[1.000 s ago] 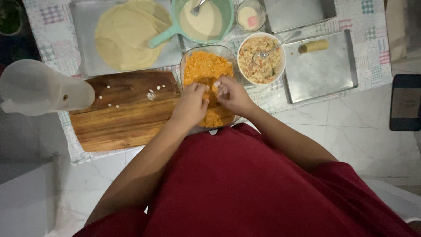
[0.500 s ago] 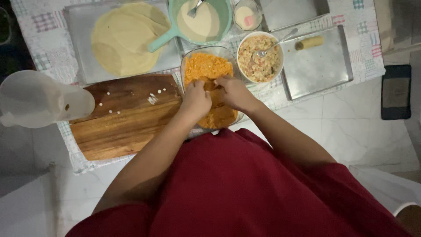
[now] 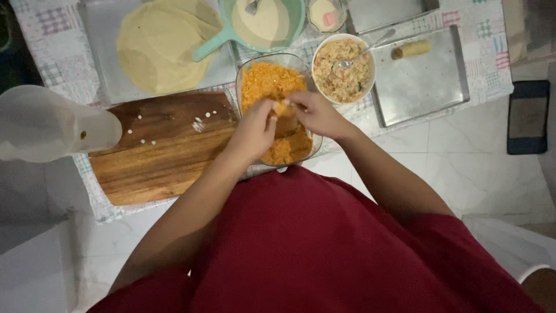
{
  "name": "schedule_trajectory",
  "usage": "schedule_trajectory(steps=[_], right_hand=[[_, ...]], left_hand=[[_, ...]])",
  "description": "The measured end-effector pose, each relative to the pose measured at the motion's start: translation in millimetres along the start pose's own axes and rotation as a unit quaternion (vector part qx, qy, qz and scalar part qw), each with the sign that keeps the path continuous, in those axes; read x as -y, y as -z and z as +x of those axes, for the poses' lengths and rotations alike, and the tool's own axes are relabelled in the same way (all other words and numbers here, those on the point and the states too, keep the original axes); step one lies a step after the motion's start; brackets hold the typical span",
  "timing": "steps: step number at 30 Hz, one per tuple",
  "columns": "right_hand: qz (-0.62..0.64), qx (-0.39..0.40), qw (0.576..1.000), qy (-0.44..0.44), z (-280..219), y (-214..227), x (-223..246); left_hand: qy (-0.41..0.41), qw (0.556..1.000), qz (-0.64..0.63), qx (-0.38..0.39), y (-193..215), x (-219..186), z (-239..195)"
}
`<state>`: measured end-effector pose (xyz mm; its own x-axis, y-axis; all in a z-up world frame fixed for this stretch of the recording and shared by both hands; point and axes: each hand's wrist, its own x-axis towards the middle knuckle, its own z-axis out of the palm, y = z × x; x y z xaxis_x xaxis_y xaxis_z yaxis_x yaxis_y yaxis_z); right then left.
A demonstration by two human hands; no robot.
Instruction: The person places filling onto a round wrapper, rolls it into a cylinder, dips it in a liquid batter, and coats it in breadcrumbs. The finished roll is placed on a metal tray.
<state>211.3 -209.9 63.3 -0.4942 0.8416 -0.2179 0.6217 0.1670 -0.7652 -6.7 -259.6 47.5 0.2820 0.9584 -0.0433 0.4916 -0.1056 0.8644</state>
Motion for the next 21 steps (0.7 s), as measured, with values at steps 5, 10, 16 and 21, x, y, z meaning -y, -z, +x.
schedule_trajectory(steps=[5,10,16,21], right_hand=[[-0.105,0.002,0.980,0.168,-17.3,10.2,11.6],[-0.153,0.050,0.966,0.202,-7.7,5.5,2.3],[-0.103,0.098,0.973,0.182,4.8,-1.9,-18.9],[-0.103,0.072,0.976,0.175,10.0,-5.4,-24.7]], left_hand=[[-0.055,0.988,0.147,-0.010,9.2,-18.0,-22.0],[0.033,0.980,0.189,0.056,-2.3,-19.3,-10.5],[0.064,0.966,0.244,0.064,-17.7,-11.6,-0.2],[0.068,0.975,0.208,0.041,-17.4,-6.7,7.4]])
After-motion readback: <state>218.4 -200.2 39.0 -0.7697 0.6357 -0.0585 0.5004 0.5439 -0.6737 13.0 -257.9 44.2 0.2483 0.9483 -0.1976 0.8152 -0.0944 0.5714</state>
